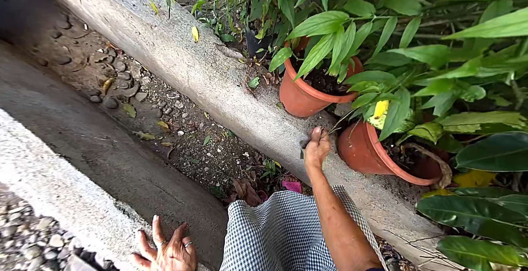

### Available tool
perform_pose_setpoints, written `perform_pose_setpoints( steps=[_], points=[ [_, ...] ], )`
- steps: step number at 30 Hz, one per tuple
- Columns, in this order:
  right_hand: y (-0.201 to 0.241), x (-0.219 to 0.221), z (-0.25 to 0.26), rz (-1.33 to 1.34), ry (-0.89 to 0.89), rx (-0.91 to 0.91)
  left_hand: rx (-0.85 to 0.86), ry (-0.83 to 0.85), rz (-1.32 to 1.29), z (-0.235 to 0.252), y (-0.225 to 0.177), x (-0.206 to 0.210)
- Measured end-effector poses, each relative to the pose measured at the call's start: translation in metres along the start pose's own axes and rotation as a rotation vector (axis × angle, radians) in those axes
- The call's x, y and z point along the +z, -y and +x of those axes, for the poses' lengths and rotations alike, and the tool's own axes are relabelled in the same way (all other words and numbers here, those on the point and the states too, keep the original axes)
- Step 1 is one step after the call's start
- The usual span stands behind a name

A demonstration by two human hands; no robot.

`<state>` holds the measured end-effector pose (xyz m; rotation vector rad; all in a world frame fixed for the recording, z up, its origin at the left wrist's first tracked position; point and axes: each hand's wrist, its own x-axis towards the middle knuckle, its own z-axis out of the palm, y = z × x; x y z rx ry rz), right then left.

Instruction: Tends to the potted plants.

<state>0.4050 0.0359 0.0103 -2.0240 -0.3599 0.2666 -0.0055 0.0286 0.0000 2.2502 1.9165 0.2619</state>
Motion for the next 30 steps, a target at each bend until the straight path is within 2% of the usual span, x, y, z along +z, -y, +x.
perform_pose_setpoints(
  steps=[2,5,6,7,9,11,14,18,22,26,30],
  points=[
    [0.008,0.001,-0.047,-0.168,0.301,0.008,0.003,0.001,-0.006,0.000,-0.001,0.001],
    [0.027,0.021,-0.116,-0.649,0.999,0.003,0.001,-0.009,-0.013,0.000,-0.003,-0.001],
    [0.030,0.031,-0.134,-0.769,1.168,-0.016,-0.001,-0.013,-0.017,0.000,-0.004,0.000],
    [0.032,0.038,-0.145,-0.819,1.238,-0.026,0.001,-0.019,-0.019,0.000,-0.005,0.000],
    [0.038,0.041,-0.151,-0.771,1.129,-0.021,0.000,-0.020,-0.023,0.001,-0.005,0.000],
    [0.040,0.029,-0.144,-0.605,0.804,-0.095,-0.003,-0.028,-0.022,0.001,-0.004,-0.001],
    [0.034,-0.008,-0.111,-0.386,0.262,-0.343,-0.005,-0.024,-0.030,0.001,-0.003,-0.001],
    [0.036,-0.059,-0.074,-0.265,-0.096,-0.409,0.003,-0.036,-0.035,0.002,-0.003,0.000],
    [0.049,-0.062,-0.066,-0.221,-0.176,-0.306,0.007,-0.041,-0.051,0.001,-0.002,0.001],
    [0.061,-0.051,-0.048,-0.143,-0.190,-0.078,0.002,-0.033,-0.057,0.002,-0.003,0.000],
    [0.071,-0.054,-0.028,-0.138,-0.250,-0.038,0.003,-0.017,-0.072,0.003,-0.004,-0.004]
  ],
)
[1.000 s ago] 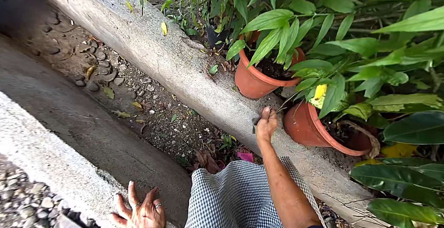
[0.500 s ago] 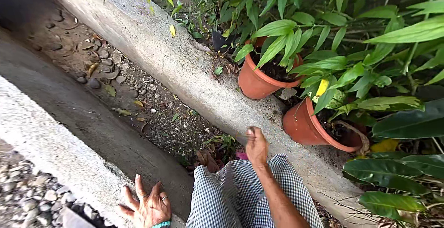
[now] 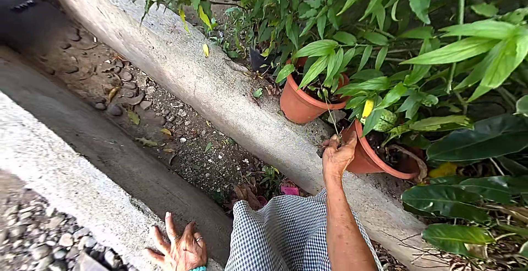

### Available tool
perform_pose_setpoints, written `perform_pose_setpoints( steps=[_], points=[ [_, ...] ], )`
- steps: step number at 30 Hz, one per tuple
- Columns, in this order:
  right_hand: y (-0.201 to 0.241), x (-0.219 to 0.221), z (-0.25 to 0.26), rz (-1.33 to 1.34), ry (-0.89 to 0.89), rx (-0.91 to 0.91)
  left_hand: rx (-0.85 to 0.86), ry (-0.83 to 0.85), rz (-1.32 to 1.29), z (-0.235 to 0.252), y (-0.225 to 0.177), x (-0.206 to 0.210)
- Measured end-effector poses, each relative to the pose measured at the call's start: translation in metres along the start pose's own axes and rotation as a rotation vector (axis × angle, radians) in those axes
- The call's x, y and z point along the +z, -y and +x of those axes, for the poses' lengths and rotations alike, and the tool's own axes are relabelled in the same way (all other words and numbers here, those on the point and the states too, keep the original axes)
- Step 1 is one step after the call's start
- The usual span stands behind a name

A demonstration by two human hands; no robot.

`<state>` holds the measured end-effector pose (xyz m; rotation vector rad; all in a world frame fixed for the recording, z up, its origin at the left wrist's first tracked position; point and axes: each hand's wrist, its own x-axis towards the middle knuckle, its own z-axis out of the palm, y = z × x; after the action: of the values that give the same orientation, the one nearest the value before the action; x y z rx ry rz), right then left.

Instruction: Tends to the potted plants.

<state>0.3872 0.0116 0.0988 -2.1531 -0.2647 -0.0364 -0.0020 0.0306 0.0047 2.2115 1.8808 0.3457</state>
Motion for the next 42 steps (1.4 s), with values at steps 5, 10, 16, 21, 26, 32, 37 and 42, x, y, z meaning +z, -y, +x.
perform_pose_setpoints(
  steps=[5,10,16,21,26,32,37,42],
  points=[
    [0.004,0.007,0.015,0.113,0.068,0.207,0.000,0.009,0.009,-0.001,0.001,0.001],
    [0.000,0.022,0.044,0.416,0.081,0.251,0.009,0.002,0.010,-0.002,0.004,0.003],
    [0.004,0.045,0.077,0.470,0.022,0.318,0.010,0.017,0.012,-0.002,0.000,-0.001],
    [-0.004,0.038,0.043,-0.224,0.312,-0.284,0.014,0.019,0.019,-0.002,0.002,-0.001],
    [-0.038,0.028,-0.031,-0.344,0.700,-0.544,0.025,0.004,0.028,-0.001,0.004,0.000],
    [-0.050,-0.010,-0.069,-0.703,1.433,-0.625,0.021,0.028,0.029,-0.001,0.002,-0.002],
    [-0.056,0.005,-0.116,-0.671,1.581,-0.680,0.021,0.016,0.031,0.000,0.006,0.002],
    [0.013,0.033,-0.157,-0.315,1.488,-0.931,0.011,-0.009,0.041,0.003,0.007,0.003]
  ],
)
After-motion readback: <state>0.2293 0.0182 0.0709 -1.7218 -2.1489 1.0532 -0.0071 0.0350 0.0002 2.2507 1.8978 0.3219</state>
